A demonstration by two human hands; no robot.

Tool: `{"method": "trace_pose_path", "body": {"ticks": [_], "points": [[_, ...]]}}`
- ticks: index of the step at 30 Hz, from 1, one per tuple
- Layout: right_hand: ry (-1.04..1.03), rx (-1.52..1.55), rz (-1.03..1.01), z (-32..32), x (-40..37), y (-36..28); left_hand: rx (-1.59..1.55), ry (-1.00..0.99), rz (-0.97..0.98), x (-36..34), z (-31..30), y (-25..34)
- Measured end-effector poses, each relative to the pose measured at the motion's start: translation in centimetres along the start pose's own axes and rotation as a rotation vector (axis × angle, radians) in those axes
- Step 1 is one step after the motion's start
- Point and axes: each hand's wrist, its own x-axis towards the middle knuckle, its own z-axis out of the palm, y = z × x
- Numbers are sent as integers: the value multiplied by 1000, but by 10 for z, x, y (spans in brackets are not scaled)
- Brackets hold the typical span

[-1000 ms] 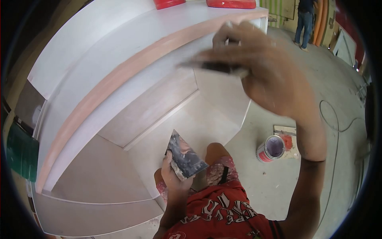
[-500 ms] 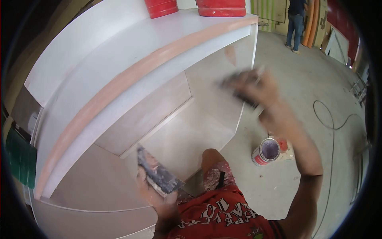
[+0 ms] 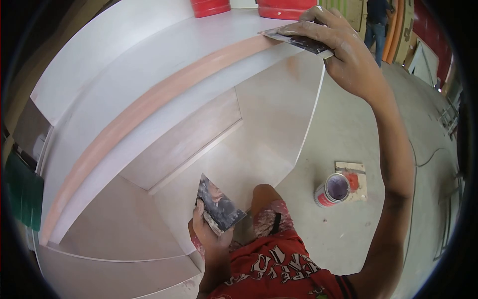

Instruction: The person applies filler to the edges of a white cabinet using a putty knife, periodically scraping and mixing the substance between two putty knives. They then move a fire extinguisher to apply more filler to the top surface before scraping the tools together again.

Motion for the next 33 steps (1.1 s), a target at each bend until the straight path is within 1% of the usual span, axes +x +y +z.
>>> {"method": "trace_pose_path", "body": {"ticks": [1,2,3,4,5,6,8,9,10,11,12,13,14,15,16,18,19,20,21,22,24,25,26,27,28,29,30,31,32,33], "points": [[-101,68,33,-6,10,-10,-2,9,7,-1,-1,2],[-203,136,64,-11,19,-21,-28,-72,12,-3,-1,5],[-201,147,54,-15,23,-33,-53,-153,19,-4,0,6],[-225,136,52,-20,29,-48,-56,-143,29,-2,-1,8],[-248,124,50,-20,32,-57,-121,-69,-48,0,-2,10],[-247,134,38,-16,36,-59,-188,3,-124,1,-4,12],[-241,237,-44,-9,43,-64,-241,4,-127,-1,-10,16],[-241,239,-51,-9,47,-71,-289,-7,-143,-2,-13,18],[-231,260,-104,-11,50,-79,-293,-7,-140,-2,-14,19],[-223,279,-156,-15,53,-88,-247,-35,-117,-3,-16,21],[-227,277,-158,-23,54,-98,-201,-62,-95,-5,-19,23],[-235,328,-136,-33,56,-108,-206,-61,-97,-5,-22,25],[-241,376,-113,-39,57,-115,-222,-143,-108,-6,-28,28],[-28,351,-212,-20,43,-110,-238,-226,-118,-6,-33,30],[-30,343,-213,-22,33,-121,-243,-232,-121,-7,-37,31],[-83,959,380,-35,5,-154,-244,-24,-113,-11,-42,29],[-376,1179,553,-37,0,-158,-250,-31,-121,-15,-46,27],[-678,1388,732,-37,-6,-161,-160,-147,-76,-20,-50,27],[-895,1332,809,-24,-18,-170,-70,-266,-30,-22,-53,28],[-1108,1266,884,-7,-32,-181,-68,-276,-39,-29,-45,32],[-1197,1316,1296,15,-52,-207,-3,-197,-80,-43,-21,42],[-1186,1313,1308,21,-64,-208,19,-219,-136,-39,-22,44],[-1155,1309,1233,23,-78,-205,20,-226,-148,-33,-31,42],[-1128,1300,1160,25,-92,-201,24,-191,-210,-27,-45,35],[-1119,1288,1175,29,-103,-194,28,-161,-271,-23,-52,31],[-1142,1179,1165,33,-113,-187,-114,-249,-303,-26,-53,31],[-1168,1074,1159,32,-120,-186,-113,-255,-322,-27,-52,33],[-992,1077,1285,24,-120,-191,-167,-257,-288,-27,-52,35],[-982,1069,1300,23,-125,-202,-222,-259,-252,-24,-53,37],[-504,1038,1362,21,-134,-221,-223,-269,-265,-19,-55,36]]}}
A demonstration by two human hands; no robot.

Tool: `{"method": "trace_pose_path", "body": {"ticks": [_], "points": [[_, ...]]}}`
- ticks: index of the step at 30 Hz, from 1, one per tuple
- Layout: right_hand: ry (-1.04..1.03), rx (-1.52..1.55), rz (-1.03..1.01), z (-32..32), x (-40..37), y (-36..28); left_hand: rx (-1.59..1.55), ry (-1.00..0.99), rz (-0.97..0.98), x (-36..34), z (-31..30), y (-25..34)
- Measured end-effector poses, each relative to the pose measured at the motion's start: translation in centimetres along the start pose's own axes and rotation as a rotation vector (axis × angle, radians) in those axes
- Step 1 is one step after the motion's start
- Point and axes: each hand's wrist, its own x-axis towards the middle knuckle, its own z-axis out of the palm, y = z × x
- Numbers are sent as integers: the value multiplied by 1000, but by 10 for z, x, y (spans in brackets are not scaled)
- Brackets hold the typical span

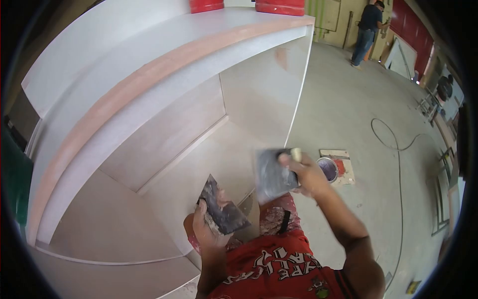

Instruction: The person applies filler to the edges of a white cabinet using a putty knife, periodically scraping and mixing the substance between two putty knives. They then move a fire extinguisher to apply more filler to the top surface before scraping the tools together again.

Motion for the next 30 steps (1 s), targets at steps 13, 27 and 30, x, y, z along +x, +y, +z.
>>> {"method": "trace_pose_path", "body": {"ticks": [13,27,30], "points": [[681,-605,-1027,4,27,31,184,109,138,-17,9,36],[1056,-600,-878,-39,153,-109,105,33,82,-17,-68,28],[1011,-610,-1043,-9,134,-109,89,288,177,-16,-61,22]]}}
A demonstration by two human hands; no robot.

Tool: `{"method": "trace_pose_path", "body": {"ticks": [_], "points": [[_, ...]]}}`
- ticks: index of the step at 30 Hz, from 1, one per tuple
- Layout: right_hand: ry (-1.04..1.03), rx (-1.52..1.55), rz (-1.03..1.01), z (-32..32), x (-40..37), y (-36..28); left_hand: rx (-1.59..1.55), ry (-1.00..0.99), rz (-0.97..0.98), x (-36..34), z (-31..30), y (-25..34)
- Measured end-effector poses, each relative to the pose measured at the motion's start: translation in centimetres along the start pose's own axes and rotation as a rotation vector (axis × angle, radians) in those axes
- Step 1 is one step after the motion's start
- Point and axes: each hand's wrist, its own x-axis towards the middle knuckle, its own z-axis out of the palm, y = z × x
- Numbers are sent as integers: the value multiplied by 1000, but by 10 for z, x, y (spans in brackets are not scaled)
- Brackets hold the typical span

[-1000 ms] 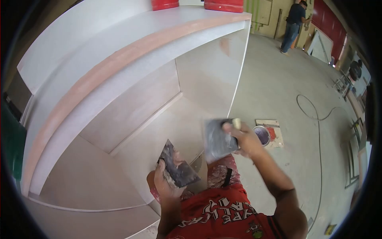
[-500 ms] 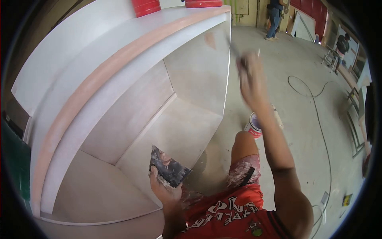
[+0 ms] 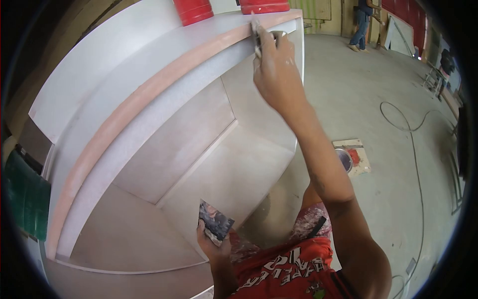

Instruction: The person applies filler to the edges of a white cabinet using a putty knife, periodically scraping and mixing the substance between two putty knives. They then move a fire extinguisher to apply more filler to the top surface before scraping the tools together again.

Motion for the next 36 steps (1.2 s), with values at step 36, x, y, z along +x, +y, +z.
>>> {"method": "trace_pose_path", "body": {"ticks": [36], "points": [[-146,1009,1395,-128,-179,-77,416,-264,467,-4,84,-40]]}}
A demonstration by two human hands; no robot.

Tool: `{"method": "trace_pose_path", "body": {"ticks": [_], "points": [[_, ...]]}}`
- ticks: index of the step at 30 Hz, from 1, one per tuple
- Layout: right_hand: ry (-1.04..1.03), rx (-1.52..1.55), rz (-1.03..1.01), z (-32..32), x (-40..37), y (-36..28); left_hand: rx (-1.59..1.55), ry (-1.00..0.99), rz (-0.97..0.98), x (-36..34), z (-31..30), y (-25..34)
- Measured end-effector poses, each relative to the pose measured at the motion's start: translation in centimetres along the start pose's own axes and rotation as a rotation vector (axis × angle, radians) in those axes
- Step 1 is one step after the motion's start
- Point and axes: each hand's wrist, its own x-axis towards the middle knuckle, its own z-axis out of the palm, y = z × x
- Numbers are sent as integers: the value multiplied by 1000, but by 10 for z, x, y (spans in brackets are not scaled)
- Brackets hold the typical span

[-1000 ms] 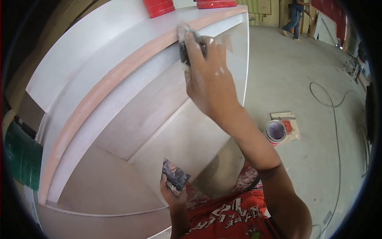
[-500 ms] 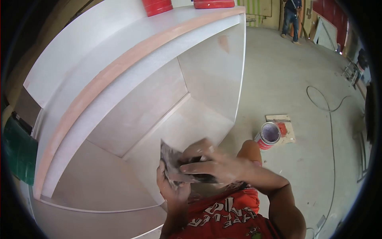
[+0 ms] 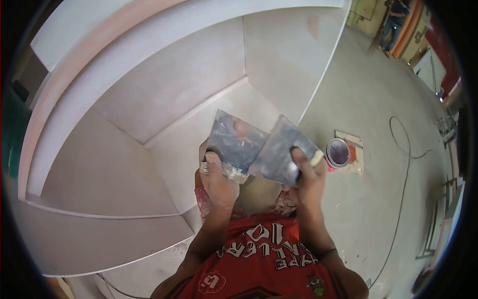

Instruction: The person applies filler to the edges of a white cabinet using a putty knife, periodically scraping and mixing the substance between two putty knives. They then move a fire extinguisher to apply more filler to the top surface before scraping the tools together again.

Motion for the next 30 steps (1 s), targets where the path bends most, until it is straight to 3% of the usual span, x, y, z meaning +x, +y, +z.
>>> {"method": "trace_pose_path", "body": {"ticks": [1,5,7,8,9,11,12,13,15,17,18,19,21,22,24,26,27,29,30], "points": [[-115,-119,10,1,-2,3,92,0,83,-2,-3,-4],[-60,-186,-109,22,15,-11,357,-256,142,-2,-24,2],[-110,-94,-31,20,23,-25,637,-668,376,7,-38,5],[-37,-13,-224,24,25,-31,621,-803,445,13,-37,1],[36,69,-413,27,26,-33,611,-806,442,12,-31,-2],[-193,-34,-823,13,31,-21,-248,-107,-511,7,-13,-7],[-347,-144,-946,-7,28,-12,-476,-145,-720,19,-7,8],[-605,-188,-1109,-15,34,-9,-477,-137,-717,24,-2,4],[-1044,-232,-594,-29,42,-4,-449,-34,-842,25,10,-8],[-547,-847,-990,-25,46,23,-444,-116,-854,24,16,-14],[-521,-736,-740,-28,69,33,-346,-203,-807,24,24,-12],[-509,-736,-734,-38,73,33,-250,-287,-755,23,31,-15],[-368,-726,-622,-65,91,20,-354,-248,-752,19,51,-35],[-332,-693,-927,-81,96,16,-520,-226,-803,19,61,-47],[-404,-484,-909,-120,112,43,-681,-208,-820,13,84,-69],[-580,34,-637,-110,139,52,-515,-58,-873,2,106,-93],[-482,-591,-973,-112,153,26,-514,-76,-844,1,114,-101],[-655,-1019,-809,-129,200,8,-329,-188,-658,2,121,-110],[-654,-999,-829,-135,207,7,-317,-197,-637,4,121,-115]]}}
